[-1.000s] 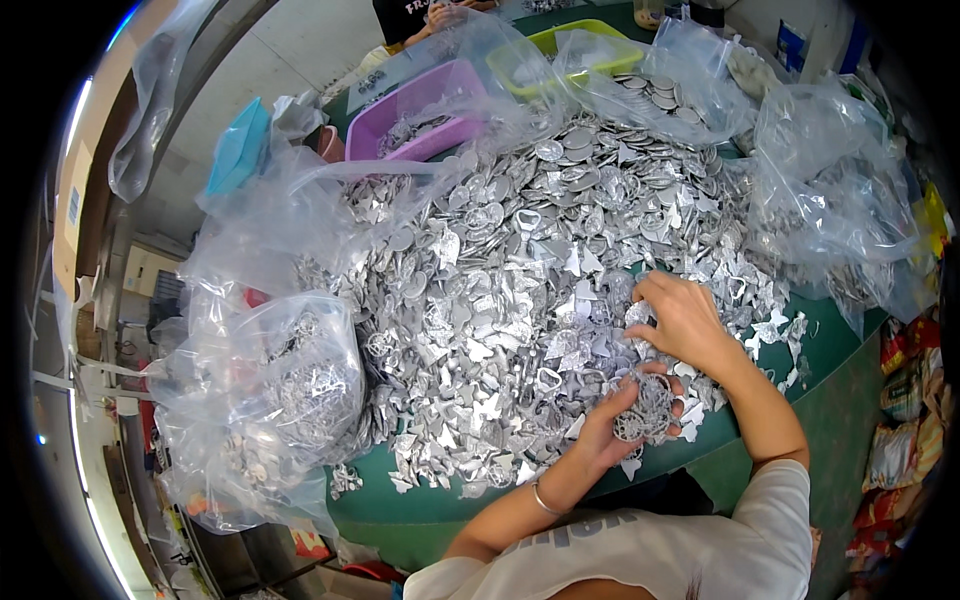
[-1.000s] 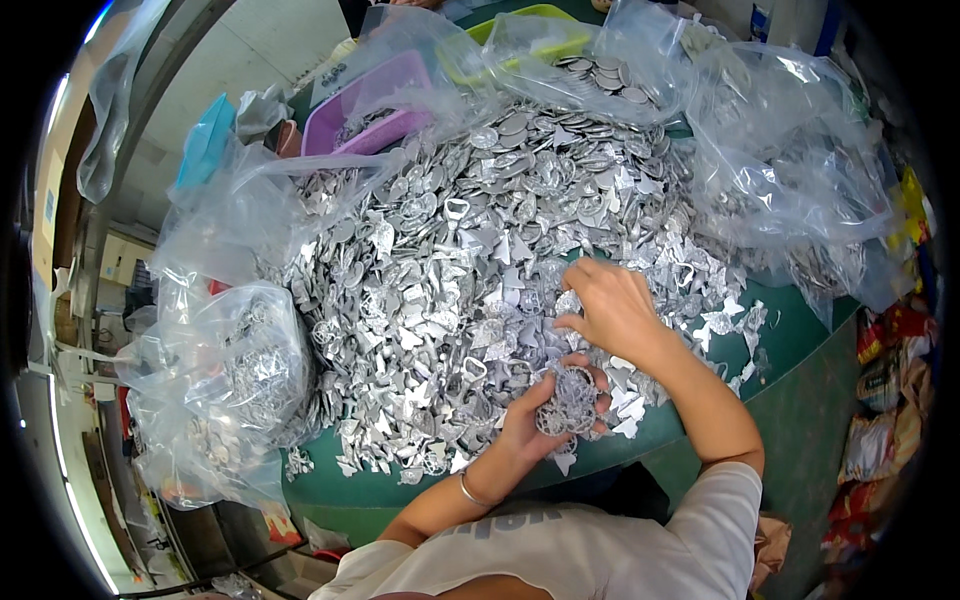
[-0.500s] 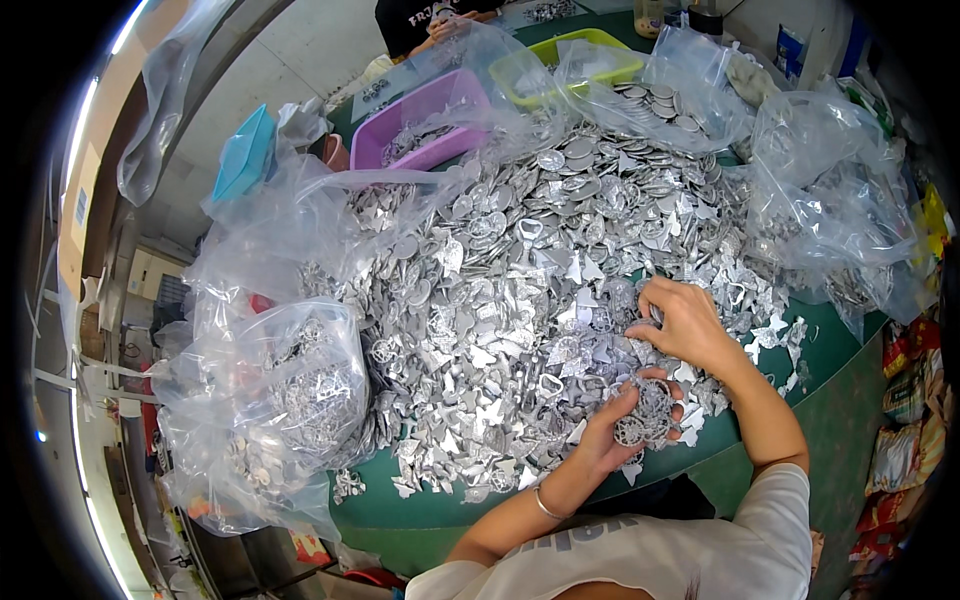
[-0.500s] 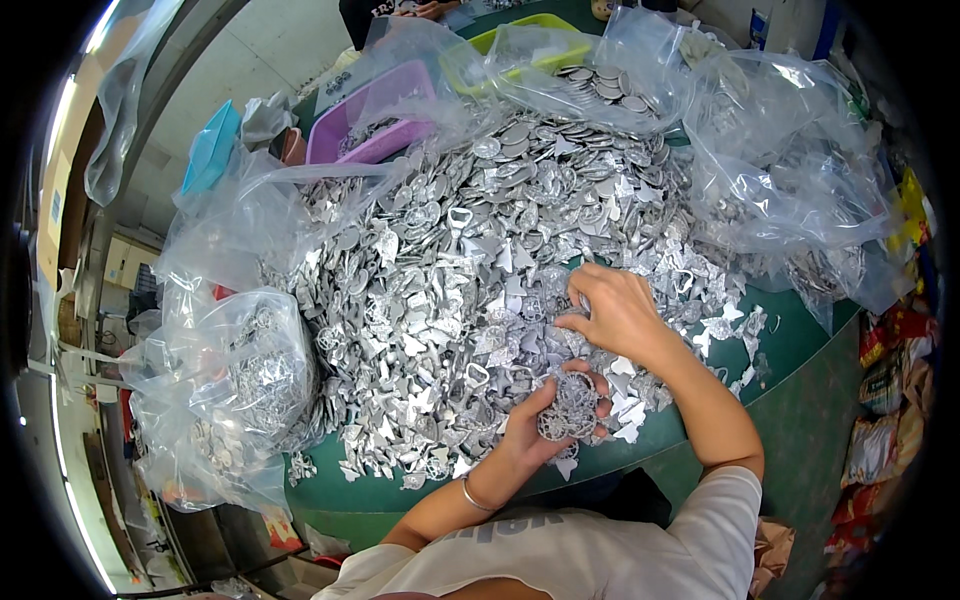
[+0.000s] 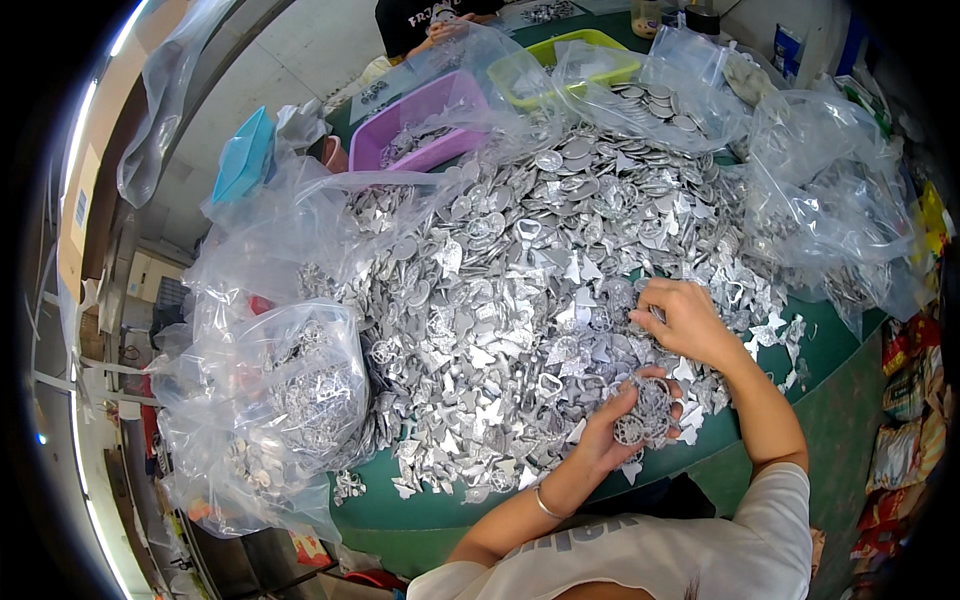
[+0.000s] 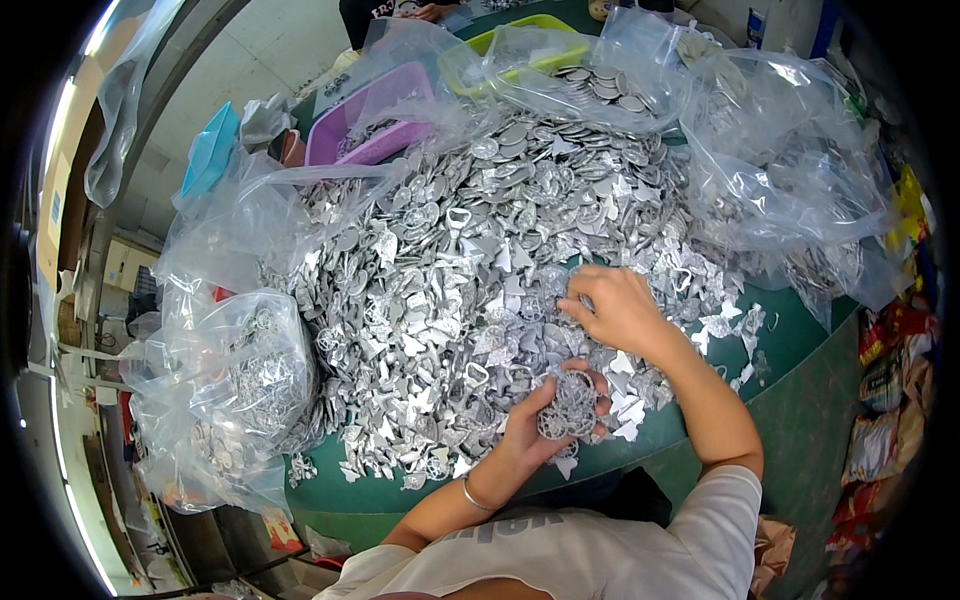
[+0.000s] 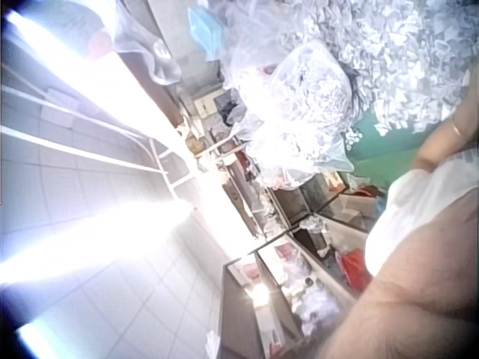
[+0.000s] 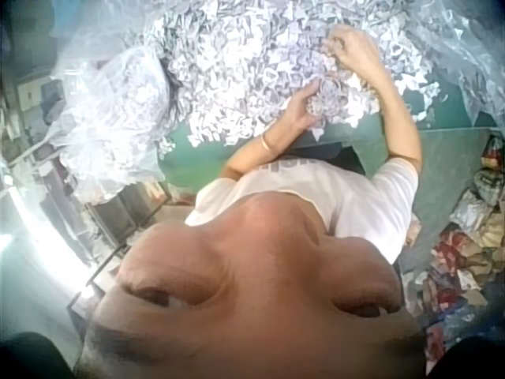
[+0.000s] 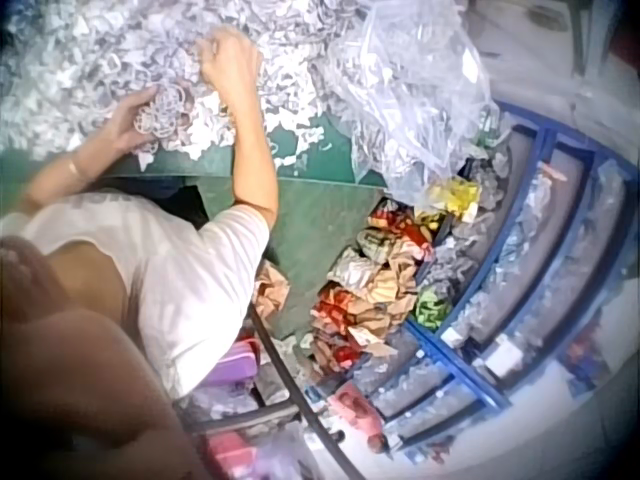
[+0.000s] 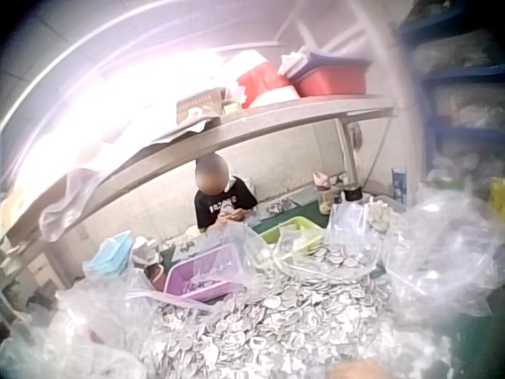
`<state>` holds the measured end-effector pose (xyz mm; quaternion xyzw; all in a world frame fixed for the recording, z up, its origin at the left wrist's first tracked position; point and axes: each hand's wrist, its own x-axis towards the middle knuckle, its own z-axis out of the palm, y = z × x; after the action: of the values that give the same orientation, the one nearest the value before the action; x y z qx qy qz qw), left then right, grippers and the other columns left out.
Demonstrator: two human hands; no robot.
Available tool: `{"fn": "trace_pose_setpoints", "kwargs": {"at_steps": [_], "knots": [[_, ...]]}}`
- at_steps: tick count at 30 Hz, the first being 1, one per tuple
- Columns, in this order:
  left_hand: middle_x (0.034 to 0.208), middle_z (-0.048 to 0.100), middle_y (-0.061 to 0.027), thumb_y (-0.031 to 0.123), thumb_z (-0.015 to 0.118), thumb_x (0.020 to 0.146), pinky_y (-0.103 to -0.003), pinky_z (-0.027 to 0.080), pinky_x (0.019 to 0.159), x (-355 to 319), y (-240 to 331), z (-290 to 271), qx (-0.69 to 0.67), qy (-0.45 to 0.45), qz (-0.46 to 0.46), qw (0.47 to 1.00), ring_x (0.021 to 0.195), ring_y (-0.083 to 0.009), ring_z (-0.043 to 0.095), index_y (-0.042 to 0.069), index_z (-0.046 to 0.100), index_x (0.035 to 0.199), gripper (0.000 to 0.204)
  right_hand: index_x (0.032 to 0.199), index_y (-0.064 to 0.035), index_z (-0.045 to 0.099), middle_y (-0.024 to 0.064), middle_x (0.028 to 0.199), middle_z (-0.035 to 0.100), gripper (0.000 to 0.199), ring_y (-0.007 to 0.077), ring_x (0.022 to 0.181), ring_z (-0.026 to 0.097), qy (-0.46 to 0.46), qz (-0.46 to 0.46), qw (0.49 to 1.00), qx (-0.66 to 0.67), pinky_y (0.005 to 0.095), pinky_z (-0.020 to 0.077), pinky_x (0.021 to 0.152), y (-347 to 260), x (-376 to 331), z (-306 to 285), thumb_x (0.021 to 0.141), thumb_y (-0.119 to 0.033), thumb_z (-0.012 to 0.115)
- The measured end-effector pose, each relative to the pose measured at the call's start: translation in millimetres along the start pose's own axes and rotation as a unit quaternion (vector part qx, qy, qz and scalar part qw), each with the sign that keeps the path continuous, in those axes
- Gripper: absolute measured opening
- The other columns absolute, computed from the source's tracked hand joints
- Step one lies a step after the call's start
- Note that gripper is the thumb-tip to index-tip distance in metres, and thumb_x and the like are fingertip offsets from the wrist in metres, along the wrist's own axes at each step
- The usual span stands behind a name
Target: The person picks up metal butterfly-shaped parts from a large pile on a table, stacks them in their hand, and places the stacks into plastic bags.
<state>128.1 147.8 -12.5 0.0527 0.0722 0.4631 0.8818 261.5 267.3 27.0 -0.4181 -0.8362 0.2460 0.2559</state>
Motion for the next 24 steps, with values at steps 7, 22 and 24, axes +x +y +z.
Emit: {"fn": "trace_pose_setpoints", "kwargs": {"at_steps": [7, 22, 24], "knots": [[0.108, 0.050, -0.0151, 0.034, 0.056, 0.084, -0.041, 0.051, 0.076, 0, 0, 0, 0.012, 0.010, 0.004, 1.000, 0.095, -0.0270, 0.053, 0.007, 0.040, 0.120, 0.048, 0.071, -0.0027, 0.056, 0.0109, 0.070, 0.055, 0.019, 0.0325, 0.064, 0.054, -0.002, -0.004, 1.000, 0.013, 0.0399, 0.0408, 0.056, 7, 2, 1, 0.075, -0.019, 0.062], [0.106, 0.045, -0.0143, 0.035, 0.060, 0.080, -0.044, 0.051, 0.070, 1, -6, -5, -0.033, -0.103, 0.000, 0.994, 0.090, -0.0278, 0.047, 0.013, 0.044, 0.120, 0.049, 0.069, -0.0031, 0.055, 0.0112, 0.070, 0.056, 0.021, 0.0321, 0.068, 0.055, 0.048, -0.062, 0.995, 0.059, 0.0390, 0.0424, 0.058, 24, 0, 10, 0.077, -0.023, 0.060], [0.103, 0.045, -0.0125, 0.035, 0.064, 0.076, -0.041, 0.051, 0.066, 4, -6, 4, -0.003, -0.080, 0.004, 0.997, 0.087, -0.0264, 0.047, 0.015, 0.046, 0.118, 0.049, 0.070, -0.0033, 0.056, 0.0110, 0.071, 0.057, 0.021, 0.0320, 0.067, 0.055, 0.048, -0.042, 0.997, 0.046, 0.0389, 0.0429, 0.059, 25, 2, 9, 0.076, -0.023, 0.061]]}}
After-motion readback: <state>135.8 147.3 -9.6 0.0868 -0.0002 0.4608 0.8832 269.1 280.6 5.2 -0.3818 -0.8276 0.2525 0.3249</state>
